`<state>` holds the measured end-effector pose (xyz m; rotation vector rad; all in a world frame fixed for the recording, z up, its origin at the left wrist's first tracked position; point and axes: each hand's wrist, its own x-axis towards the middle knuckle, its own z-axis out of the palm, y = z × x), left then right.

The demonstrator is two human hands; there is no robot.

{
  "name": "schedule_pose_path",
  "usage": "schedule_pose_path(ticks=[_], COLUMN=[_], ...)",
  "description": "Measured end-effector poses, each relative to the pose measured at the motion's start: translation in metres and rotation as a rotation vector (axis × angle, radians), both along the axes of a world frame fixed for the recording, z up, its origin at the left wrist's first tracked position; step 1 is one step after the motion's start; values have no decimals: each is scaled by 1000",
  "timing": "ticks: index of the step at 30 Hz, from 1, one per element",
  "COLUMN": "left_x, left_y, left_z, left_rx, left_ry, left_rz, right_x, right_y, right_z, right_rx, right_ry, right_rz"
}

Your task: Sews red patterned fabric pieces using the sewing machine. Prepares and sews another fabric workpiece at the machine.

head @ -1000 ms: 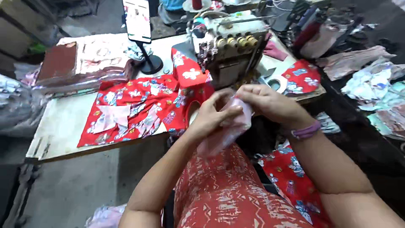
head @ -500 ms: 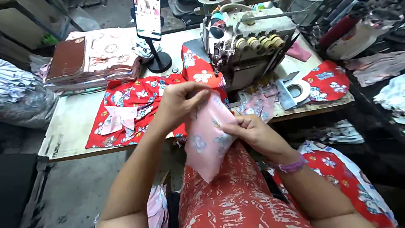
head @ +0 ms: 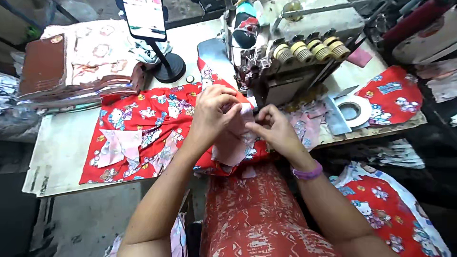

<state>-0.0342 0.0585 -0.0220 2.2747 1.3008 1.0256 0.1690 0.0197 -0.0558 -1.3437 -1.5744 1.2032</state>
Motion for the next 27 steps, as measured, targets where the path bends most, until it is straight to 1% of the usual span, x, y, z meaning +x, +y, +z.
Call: schedule_pose_path(ticks=[2,5,7,9,12,14,15,17,19,22,25,26,27], left_x=[3,6,8,10,14,15,16,16,15,14,9,5,-2], left_y=[-2,-5,-4,-4,-5,-5,-4,0,13,33,44,42,34], left_z=[2,1,0,-1,-2,-3,-5,-6,-7,2,14,14,13], left_rx=[20,62,79,95,79,80,75,60,55,-62,-161,-138,-62], left_ry=[25,49,56,84,105,97,90,106,130,185,207,184,152], left_rz=[45,101,130,149,161,176,182,192,204,220,278,302,326], right_x=[-3,1,3,5,8,11,12,12,11,9,5,4,4], right_y=[5,-2,-5,-6,-3,0,1,6,13,13,-2,-7,-10], right_z=[-2,-2,-3,-3,2,6,8,10,12,16,12,10,8], right_rx=[34,23,51,122,221,188,137,55,25,43,93,99,92], right_ry=[46,117,146,118,-36,-86,-67,40,125,160,222,215,189], right_rz=[-24,-46,-48,1,145,216,216,176,109,-12,-74,-84,-78])
